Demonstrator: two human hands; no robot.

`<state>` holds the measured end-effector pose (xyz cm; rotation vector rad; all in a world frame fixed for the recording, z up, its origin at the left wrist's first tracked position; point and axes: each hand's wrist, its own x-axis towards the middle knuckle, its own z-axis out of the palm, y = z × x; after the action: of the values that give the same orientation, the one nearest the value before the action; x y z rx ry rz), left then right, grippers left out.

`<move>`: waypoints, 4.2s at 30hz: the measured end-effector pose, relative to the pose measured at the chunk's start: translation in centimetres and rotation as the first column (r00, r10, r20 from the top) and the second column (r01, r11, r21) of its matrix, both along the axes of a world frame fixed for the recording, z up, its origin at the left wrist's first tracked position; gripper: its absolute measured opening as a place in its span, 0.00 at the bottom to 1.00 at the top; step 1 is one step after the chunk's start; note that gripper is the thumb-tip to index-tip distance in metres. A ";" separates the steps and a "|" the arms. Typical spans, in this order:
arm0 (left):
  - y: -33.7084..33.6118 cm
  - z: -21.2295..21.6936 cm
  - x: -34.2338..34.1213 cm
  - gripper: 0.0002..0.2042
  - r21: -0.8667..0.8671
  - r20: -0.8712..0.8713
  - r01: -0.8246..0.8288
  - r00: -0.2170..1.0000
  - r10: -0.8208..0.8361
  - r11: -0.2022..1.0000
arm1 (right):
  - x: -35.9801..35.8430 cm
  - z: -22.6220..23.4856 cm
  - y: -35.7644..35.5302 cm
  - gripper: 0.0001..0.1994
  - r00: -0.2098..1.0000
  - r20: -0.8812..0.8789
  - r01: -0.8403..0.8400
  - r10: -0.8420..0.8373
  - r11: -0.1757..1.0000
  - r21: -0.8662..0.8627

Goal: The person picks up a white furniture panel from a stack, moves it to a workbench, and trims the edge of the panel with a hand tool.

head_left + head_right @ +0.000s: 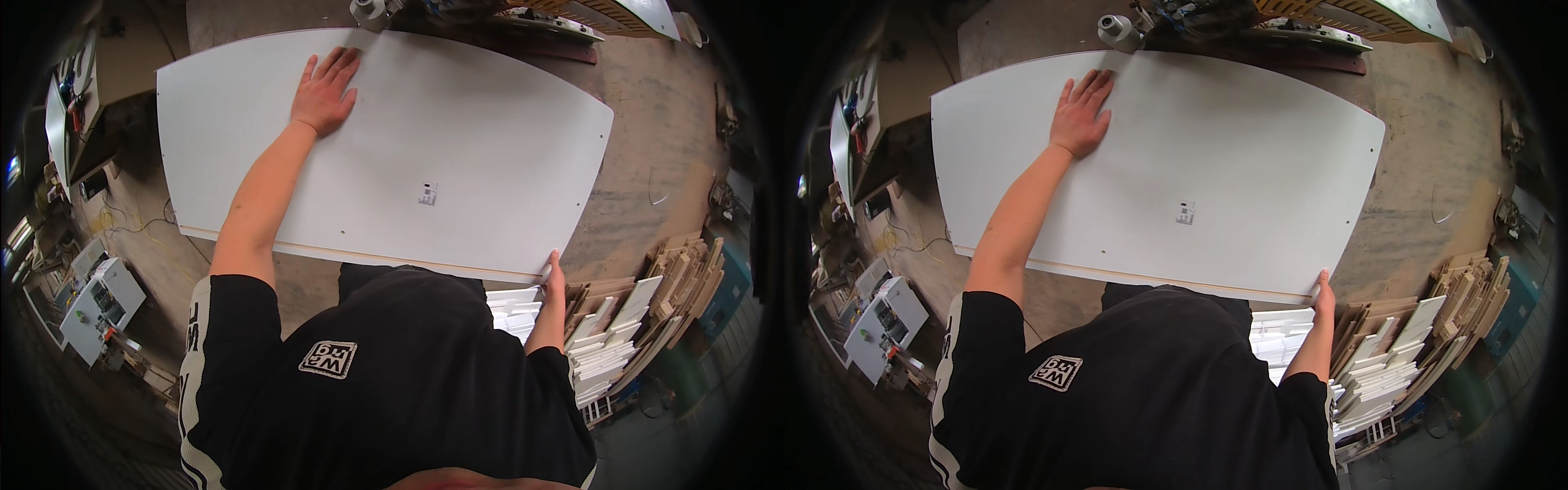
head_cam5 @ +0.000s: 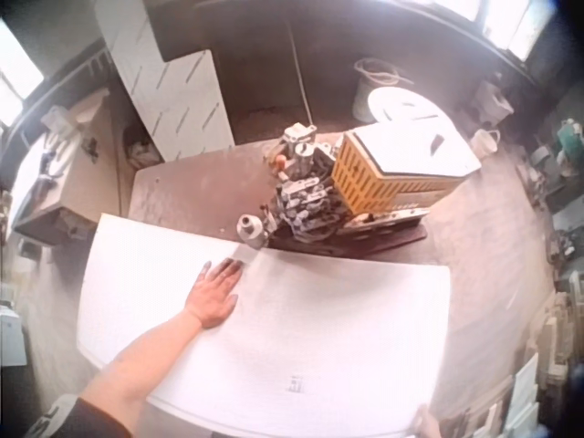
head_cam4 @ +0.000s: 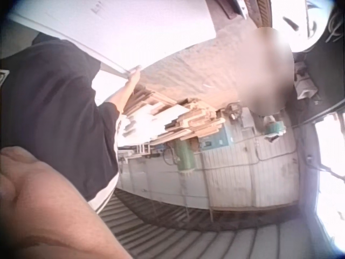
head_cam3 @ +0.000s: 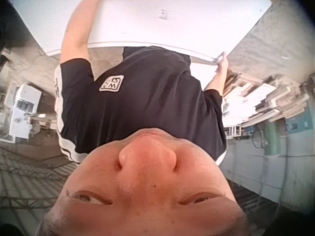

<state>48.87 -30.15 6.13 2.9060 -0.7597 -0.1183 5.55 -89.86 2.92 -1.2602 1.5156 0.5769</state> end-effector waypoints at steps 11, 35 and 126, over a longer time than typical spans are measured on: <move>0.5 0.0 0.2 0.25 -0.023 0.027 -0.001 1.000 0.002 1.000 | 1.2 1.3 1.3 0.51 0.980 -0.105 -0.173 0.172 0.985 -0.001; 1.2 0.1 0.7 0.26 -0.030 0.038 0.003 0.999 -0.002 1.000 | 0.2 -1.1 1.3 0.48 0.974 0.072 -0.215 0.217 0.976 -0.028; -7.7 -4.0 -2.1 0.30 -0.009 0.041 -0.010 0.999 0.010 1.000 | 27.9 -5.6 3.9 0.38 0.142 0.094 -0.253 0.985 0.128 -0.959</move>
<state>46.78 -37.84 2.16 2.9124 -0.7505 -0.0540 33.44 -85.96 -2.70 -2.6420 0.0378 -0.2405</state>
